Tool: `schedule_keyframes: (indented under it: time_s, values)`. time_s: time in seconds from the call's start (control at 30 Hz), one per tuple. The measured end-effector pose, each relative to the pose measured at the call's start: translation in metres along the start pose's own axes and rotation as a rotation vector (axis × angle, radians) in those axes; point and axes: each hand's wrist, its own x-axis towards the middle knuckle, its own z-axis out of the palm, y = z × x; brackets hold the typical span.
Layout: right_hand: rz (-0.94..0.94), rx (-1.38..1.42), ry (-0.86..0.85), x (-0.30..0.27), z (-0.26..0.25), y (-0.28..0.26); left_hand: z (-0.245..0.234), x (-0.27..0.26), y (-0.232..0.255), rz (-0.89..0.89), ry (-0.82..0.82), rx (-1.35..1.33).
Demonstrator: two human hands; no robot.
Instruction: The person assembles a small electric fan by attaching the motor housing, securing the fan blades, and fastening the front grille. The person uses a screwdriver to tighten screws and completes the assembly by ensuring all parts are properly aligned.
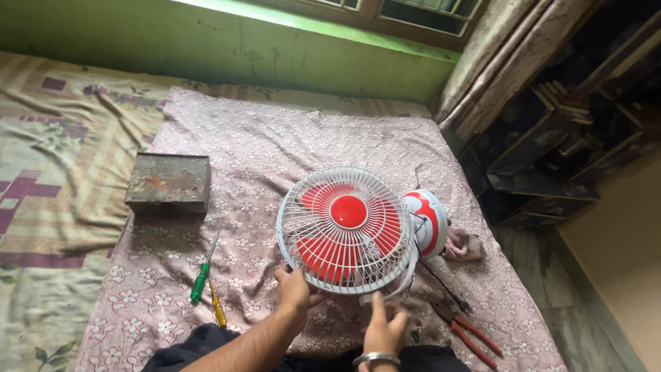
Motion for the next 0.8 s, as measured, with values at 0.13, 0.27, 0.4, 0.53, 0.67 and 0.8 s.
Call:
schedule_keyframes:
  time_s: [0.13, 0.27, 0.4, 0.53, 0.67, 0.8]
  values:
    - [-0.462, -0.055, 0.233, 0.077, -0.01, -0.022, 0.001, -0.004, 0.007, 0.01, 0.01, 0.04]
    - [-0.565, -0.383, 0.243, 0.199, -0.009, -0.05, 0.006, -0.015, 0.014, -0.013, 0.003, 0.108]
    - [-0.594, -0.579, -0.011, 0.252, -0.001, -0.048, 0.009, -0.017, 0.016, -0.012, 0.01, 0.081]
    - [-0.487, -0.355, -0.003, 0.223, 0.007, -0.04, 0.007, -0.003, 0.007, 0.022, 0.053, 0.073]
    - [-0.22, -0.213, 0.037, 0.178, 0.014, -0.038, 0.002, 0.016, -0.004, 0.072, 0.127, 0.097]
    - [-0.149, -0.136, -0.032, 0.13, 0.014, -0.018, -0.016, 0.059, 0.007, 0.193, 0.173, 0.147]
